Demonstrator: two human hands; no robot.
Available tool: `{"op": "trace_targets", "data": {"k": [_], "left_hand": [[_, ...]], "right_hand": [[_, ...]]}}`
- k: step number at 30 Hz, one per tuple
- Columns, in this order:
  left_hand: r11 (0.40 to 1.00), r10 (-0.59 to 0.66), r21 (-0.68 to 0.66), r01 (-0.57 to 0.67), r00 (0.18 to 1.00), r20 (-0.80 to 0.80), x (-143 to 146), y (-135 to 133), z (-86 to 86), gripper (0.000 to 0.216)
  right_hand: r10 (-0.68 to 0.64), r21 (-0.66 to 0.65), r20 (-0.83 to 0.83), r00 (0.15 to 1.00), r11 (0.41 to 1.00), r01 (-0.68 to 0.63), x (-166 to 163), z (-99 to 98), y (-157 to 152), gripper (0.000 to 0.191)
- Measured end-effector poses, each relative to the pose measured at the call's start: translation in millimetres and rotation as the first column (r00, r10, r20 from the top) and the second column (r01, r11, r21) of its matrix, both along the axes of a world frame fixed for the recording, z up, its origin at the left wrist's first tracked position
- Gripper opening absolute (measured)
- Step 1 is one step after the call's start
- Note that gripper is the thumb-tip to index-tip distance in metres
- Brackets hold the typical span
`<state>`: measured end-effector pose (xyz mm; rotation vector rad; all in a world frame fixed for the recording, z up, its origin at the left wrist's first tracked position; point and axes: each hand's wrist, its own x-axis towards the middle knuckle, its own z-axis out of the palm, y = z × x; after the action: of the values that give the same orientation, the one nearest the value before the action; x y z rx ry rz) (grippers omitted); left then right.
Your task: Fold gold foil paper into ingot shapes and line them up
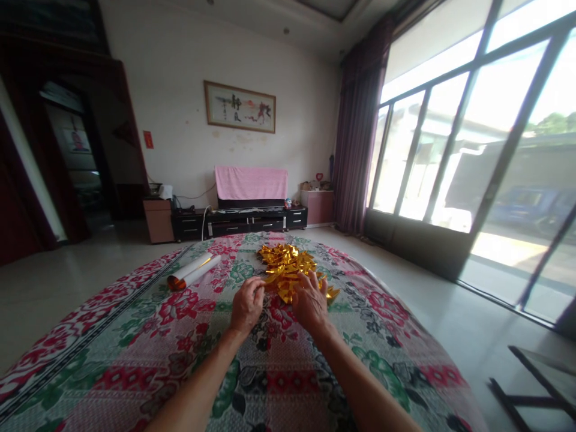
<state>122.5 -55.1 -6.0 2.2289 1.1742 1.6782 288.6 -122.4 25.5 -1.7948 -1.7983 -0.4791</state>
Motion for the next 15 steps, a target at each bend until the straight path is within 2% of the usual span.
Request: {"op": "trace_targets", "data": {"k": [4,9,15], "left_hand": [[1.000,0.018,-0.002,-0.018,1.000,0.017,-4.2,2.1,-2.1,0.016],[0.999,0.032,0.013,-0.032,0.999,0.036,-5.7,1.3,-1.0,0.016],[0.999,0.033,0.005,-0.033,0.998,0.045,-8.8,-1.1,2.8,0.017]], "right_hand": [[-0.019,-0.062,0.046,0.999,0.998,0.022,-0.6,-3.2,5.1,0.023],[-0.039,-0.062,0.062,0.997,0.997,0.042,0.5,-4.6,9.2,0.021],[0.012,-0.065,0.036,0.999,0.998,-0.010,0.1,-0.5,8.2,0.017]]}}
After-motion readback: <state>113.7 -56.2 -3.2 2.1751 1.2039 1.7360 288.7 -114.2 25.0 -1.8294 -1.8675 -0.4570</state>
